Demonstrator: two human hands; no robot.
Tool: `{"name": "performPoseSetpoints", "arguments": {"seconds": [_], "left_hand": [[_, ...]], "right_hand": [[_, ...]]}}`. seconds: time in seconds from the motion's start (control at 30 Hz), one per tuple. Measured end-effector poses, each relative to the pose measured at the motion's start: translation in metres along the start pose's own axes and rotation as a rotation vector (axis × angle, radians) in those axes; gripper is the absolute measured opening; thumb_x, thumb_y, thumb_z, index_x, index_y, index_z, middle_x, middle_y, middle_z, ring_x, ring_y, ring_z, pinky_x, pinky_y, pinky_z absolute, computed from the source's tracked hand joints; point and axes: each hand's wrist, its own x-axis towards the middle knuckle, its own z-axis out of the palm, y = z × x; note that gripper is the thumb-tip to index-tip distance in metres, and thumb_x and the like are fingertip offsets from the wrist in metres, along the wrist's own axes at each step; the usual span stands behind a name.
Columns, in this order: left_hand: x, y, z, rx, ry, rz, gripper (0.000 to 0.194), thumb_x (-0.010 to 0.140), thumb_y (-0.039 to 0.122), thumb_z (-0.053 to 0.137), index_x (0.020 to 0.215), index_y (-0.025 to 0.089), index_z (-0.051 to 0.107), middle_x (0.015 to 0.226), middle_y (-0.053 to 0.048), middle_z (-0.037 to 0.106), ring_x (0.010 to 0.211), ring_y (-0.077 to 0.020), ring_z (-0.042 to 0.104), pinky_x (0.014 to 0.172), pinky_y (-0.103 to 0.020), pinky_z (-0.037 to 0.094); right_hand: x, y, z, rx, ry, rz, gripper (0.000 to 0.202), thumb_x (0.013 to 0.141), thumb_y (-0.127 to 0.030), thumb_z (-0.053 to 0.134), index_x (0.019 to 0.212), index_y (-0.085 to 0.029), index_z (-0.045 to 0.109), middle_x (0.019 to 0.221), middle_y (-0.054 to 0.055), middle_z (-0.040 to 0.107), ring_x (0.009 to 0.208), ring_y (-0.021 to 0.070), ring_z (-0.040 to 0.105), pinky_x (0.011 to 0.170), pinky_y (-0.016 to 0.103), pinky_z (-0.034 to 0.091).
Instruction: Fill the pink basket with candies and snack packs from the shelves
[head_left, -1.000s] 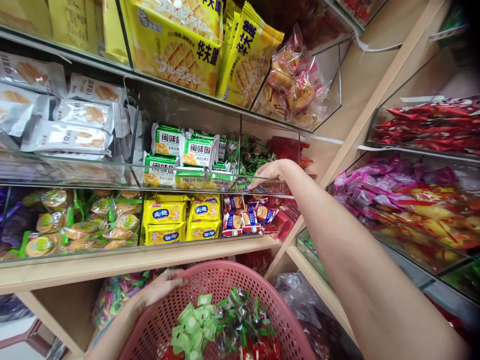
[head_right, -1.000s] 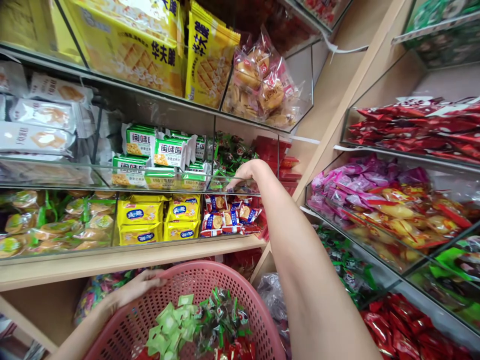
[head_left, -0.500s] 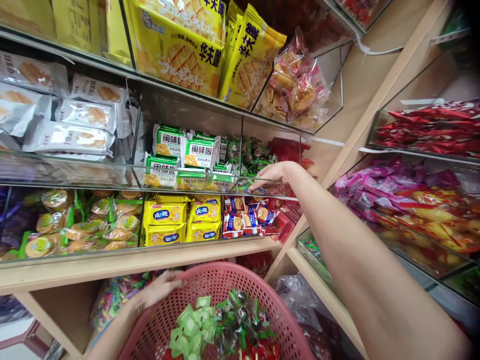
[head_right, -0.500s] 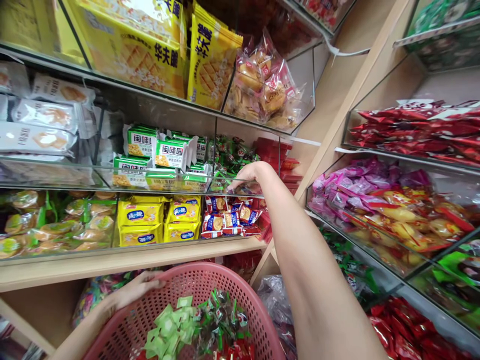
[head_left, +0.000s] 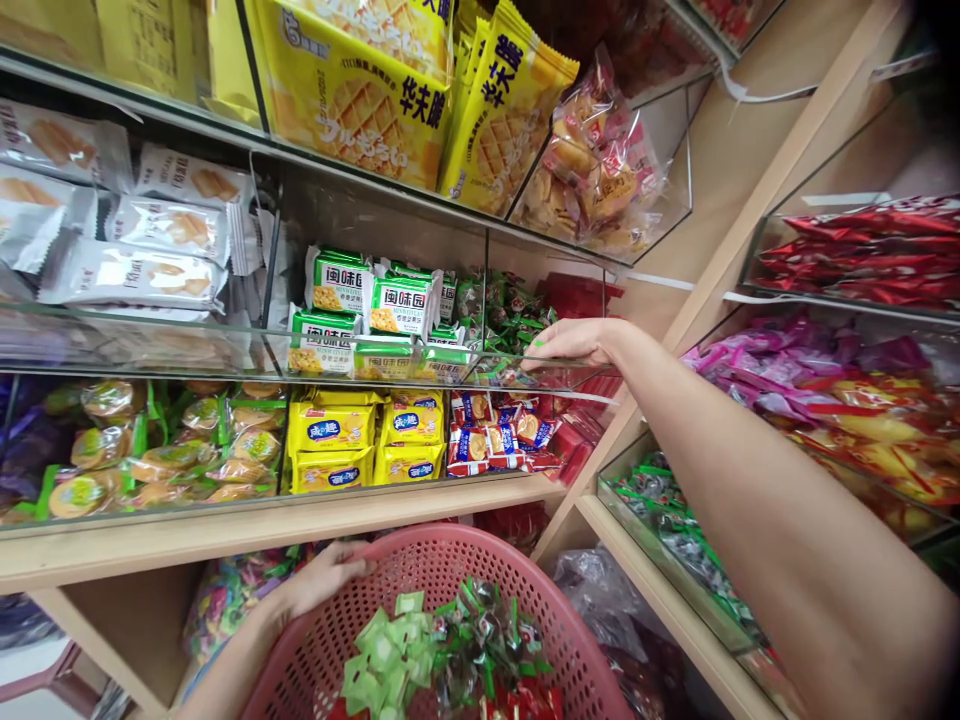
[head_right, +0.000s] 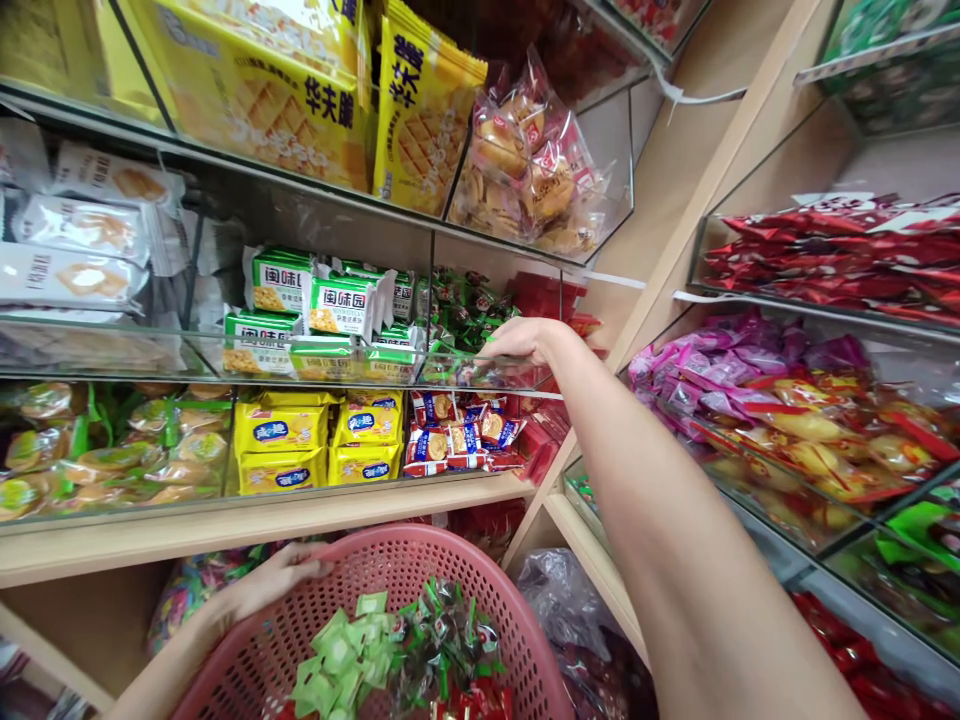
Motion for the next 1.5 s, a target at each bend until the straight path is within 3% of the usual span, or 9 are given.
{"name": "performPoseSetpoints", "arguments": {"seconds": [0.2,0.33,0.63,0.8,0.93,1.13,1.27,1.37,1.5], "left_hand": [[-0.001,0.004,0.002,-0.018,0.000,-0.012,0.038,0.067,0.039,0.055,0.092,0.014,0.066,0.082,-0.002,0.069,0.083,-0.0206,0.057,0.077,-0.028,0.041],[-0.003,0.007,0.003,-0.021,-0.003,0.001,0.037,0.068,0.038,0.055,0.093,0.014,0.067,0.082,-0.002,0.069,0.082,-0.0205,0.057,0.076,-0.028,0.041],[-0.003,0.002,-0.002,-0.073,-0.031,0.024,0.033,0.069,0.035,0.056,0.093,0.014,0.067,0.079,-0.001,0.069,0.081,-0.0196,0.058,0.077,-0.028,0.041],[-0.004,0.008,0.001,-0.049,-0.016,-0.004,0.038,0.067,0.039,0.056,0.093,0.012,0.066,0.080,-0.003,0.069,0.080,-0.0202,0.058,0.076,-0.029,0.042],[-0.006,0.014,0.003,-0.006,0.001,-0.004,0.037,0.067,0.042,0.055,0.087,0.012,0.066,0.085,-0.004,0.069,0.085,-0.0220,0.058,0.079,-0.030,0.042],[-0.007,0.018,0.004,0.011,-0.012,-0.032,0.041,0.066,0.045,0.056,0.091,0.013,0.065,0.086,-0.003,0.069,0.087,-0.0228,0.058,0.080,-0.030,0.041],[-0.006,0.016,0.004,-0.010,-0.030,-0.037,0.042,0.067,0.045,0.057,0.092,0.012,0.064,0.084,-0.003,0.069,0.084,-0.0218,0.058,0.078,-0.030,0.042],[-0.005,0.014,0.004,-0.026,-0.017,-0.033,0.038,0.068,0.042,0.058,0.092,0.013,0.064,0.090,-0.004,0.069,0.088,-0.0221,0.058,0.081,-0.030,0.041],[-0.005,0.013,0.003,-0.112,-0.055,-0.032,0.039,0.069,0.040,0.059,0.098,0.014,0.064,0.095,-0.004,0.069,0.092,-0.0221,0.058,0.084,-0.030,0.041]], "right_hand": [[0.003,-0.005,0.002,-0.143,0.002,0.063,0.031,0.043,-0.034,0.081,0.054,-0.017,0.058,0.059,0.000,0.060,0.061,0.0135,0.058,0.061,0.026,0.049],[0.006,-0.011,0.005,-0.145,-0.098,0.101,0.032,0.044,-0.036,0.081,0.064,-0.016,0.064,0.064,0.001,0.063,0.062,0.0149,0.060,0.063,0.028,0.051],[0.005,0.003,-0.004,0.105,-0.056,0.040,0.023,0.050,-0.009,0.076,0.070,-0.015,0.065,0.063,0.000,0.066,0.061,0.0119,0.062,0.066,0.023,0.053],[-0.002,0.008,-0.004,0.242,0.122,-0.009,0.019,0.059,-0.002,0.069,0.072,-0.014,0.064,0.067,0.002,0.066,0.064,0.0109,0.062,0.071,0.023,0.052],[-0.011,0.013,-0.006,0.304,0.276,-0.108,0.017,0.061,-0.005,0.068,0.075,-0.013,0.063,0.078,0.004,0.065,0.068,0.0090,0.058,0.075,0.025,0.049],[-0.057,0.013,-0.014,0.439,0.406,-0.308,0.018,0.074,-0.017,0.060,0.091,-0.021,0.059,0.103,0.003,0.059,0.085,0.0085,0.055,0.083,0.025,0.043],[-0.105,0.029,0.020,0.481,0.334,-0.463,0.023,0.072,-0.024,0.063,0.095,-0.028,0.059,0.100,0.002,0.061,0.091,0.0136,0.056,0.086,0.031,0.044],[-0.125,0.064,0.075,0.335,0.193,-0.409,0.026,0.071,-0.031,0.064,0.096,-0.027,0.060,0.106,0.001,0.059,0.097,0.0168,0.055,0.089,0.036,0.043],[-0.119,0.130,0.156,0.088,0.019,-0.326,0.019,0.074,-0.031,0.060,0.092,-0.026,0.063,0.104,0.002,0.057,0.097,0.0172,0.054,0.090,0.035,0.040]]}}
